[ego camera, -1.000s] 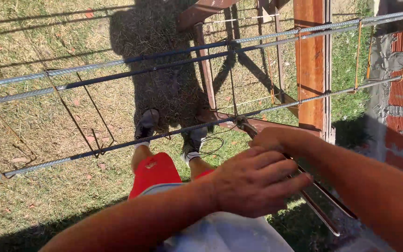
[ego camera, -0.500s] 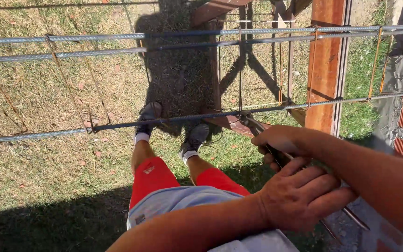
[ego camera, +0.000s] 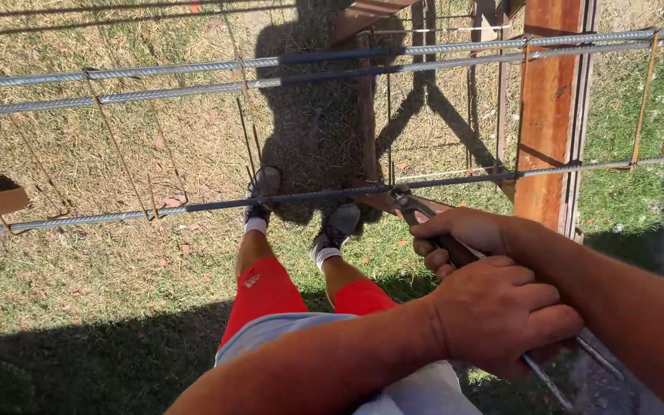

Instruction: The person ties steel reinforcement bars together using wire and pliers. They wrap the wire around the intersecting bars and twist it to secure the connection, repeating this process at multiple points along the rebar grid.

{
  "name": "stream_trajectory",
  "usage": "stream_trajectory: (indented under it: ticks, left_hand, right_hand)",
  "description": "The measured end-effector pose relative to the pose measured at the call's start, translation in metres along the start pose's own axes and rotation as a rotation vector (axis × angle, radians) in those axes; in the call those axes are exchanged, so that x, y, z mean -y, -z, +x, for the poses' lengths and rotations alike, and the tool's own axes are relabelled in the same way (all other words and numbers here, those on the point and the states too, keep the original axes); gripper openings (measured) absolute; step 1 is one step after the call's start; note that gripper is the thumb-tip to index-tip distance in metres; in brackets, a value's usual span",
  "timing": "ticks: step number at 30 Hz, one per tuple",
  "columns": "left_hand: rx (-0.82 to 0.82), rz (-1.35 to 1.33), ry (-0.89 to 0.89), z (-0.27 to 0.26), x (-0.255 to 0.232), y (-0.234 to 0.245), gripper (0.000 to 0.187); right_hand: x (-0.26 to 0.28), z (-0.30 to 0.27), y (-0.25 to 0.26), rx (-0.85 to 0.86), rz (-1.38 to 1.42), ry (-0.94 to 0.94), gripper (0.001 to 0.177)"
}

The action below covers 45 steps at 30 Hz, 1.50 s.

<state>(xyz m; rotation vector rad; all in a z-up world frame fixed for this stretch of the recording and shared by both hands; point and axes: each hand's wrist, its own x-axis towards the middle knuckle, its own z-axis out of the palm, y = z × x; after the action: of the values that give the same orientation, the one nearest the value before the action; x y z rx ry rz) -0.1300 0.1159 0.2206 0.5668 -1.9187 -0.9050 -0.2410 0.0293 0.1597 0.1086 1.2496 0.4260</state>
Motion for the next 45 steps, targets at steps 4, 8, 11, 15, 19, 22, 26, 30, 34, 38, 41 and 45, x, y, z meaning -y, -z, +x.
stream_trajectory:
  ticks: [4,8,11,15,19,22,26,30,34,38,41,45]
  left_hand:
    - [0.416,-0.126,0.034,0.018,0.006,0.012,0.044]
    - [0.842,-0.287,0.019,0.036,0.009,0.04,0.028]
    - [1.147,-0.329,0.007,0.072,0.012,0.055,0.026]
    - [1.478,-0.57,0.036,0.101,0.024,0.045,0.02]
    - [2.329,-0.703,0.359,0.1,0.033,0.023,0.016]
    - [2.279,-0.757,0.421,0.109,0.034,0.023,0.016]
    - [1.137,-0.606,-0.021,0.083,0.019,0.058,0.025]
    - [0.535,-0.122,-0.023,-0.007,-0.024,0.063,0.009]
    - [-0.008,-0.106,0.201,-0.021,-0.048,0.035,0.016]
    - [0.036,-0.043,0.155,-0.038,-0.044,0.022,0.028]
    - [-0.016,-0.003,0.054,-0.018,-0.036,0.032,0.029]
    - [0.127,-0.074,0.091,-0.005,-0.03,0.041,0.016]
  right_hand:
    - [-0.012,0.01,0.004,0.222,0.168,0.088,0.037]
    - [-0.031,0.016,-0.011,0.035,0.116,0.335,0.037]
    - [0.002,-0.019,-0.031,-0.281,-0.432,0.474,0.045]
    - [0.029,-0.012,-0.046,-0.405,-0.968,0.295,0.058]
    - [0.024,0.019,-0.041,-0.497,-0.961,0.228,0.039]
    - [0.018,0.022,-0.02,-0.32,-0.962,0.383,0.038]
    - [0.013,-0.017,-0.047,-0.17,-0.211,0.279,0.036]
    - [-0.003,0.008,-0.028,-0.044,-0.07,0.249,0.034]
    - [-0.006,0.013,-0.027,-0.005,0.015,0.225,0.03]
    - [-0.01,0.024,-0.015,0.097,0.054,0.204,0.03]
    - [-0.014,0.031,-0.011,0.267,0.177,0.254,0.022]
    - [-0.02,0.037,-0.006,0.367,0.289,0.321,0.012]
